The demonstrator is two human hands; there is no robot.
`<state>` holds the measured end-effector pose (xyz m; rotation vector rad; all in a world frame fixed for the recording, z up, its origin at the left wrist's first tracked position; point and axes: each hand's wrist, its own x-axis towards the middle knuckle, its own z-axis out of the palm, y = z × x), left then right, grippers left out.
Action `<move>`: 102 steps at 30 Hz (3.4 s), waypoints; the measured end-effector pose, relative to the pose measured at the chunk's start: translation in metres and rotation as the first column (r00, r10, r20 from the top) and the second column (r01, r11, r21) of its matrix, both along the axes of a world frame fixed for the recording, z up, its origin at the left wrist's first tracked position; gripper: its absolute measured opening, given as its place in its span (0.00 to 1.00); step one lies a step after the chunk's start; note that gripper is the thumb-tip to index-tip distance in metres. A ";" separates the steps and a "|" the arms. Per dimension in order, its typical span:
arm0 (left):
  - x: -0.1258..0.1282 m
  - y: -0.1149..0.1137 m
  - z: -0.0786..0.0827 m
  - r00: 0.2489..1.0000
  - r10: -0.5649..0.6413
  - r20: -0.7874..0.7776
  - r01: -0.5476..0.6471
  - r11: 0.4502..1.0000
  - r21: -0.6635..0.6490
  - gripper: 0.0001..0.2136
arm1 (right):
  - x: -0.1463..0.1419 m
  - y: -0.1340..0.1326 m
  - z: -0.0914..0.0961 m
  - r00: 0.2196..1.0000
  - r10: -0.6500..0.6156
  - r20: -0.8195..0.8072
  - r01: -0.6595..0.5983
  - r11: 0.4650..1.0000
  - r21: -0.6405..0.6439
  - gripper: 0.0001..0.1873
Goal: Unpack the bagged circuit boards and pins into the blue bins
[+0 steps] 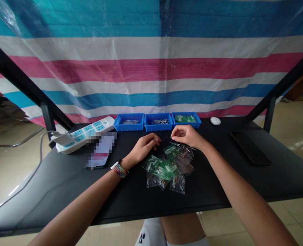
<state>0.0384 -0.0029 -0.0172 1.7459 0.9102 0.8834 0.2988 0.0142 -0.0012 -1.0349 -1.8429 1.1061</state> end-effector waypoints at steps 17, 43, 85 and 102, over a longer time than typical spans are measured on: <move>-0.001 -0.001 0.006 0.999 -0.014 -0.038 0.011 0.998 -0.055 0.19 | -0.035 -0.018 -0.008 0.999 -0.001 -0.036 0.005 0.996 0.093 0.05; 0.001 -0.002 0.008 0.978 0.092 0.187 -0.066 0.988 -0.142 0.16 | -0.037 -0.017 -0.003 0.986 -0.041 -0.159 0.031 0.997 -0.066 0.13; 0.002 0.000 0.002 0.963 0.063 0.260 -0.026 0.989 -0.143 0.15 | -0.040 -0.005 -0.011 0.921 -0.212 -0.326 0.186 0.976 -0.111 0.16; 0.002 0.000 0.005 0.972 0.055 0.229 -0.019 0.987 -0.157 0.12 | 0.011 0.006 0.005 0.926 -0.119 0.359 0.052 0.980 0.191 0.05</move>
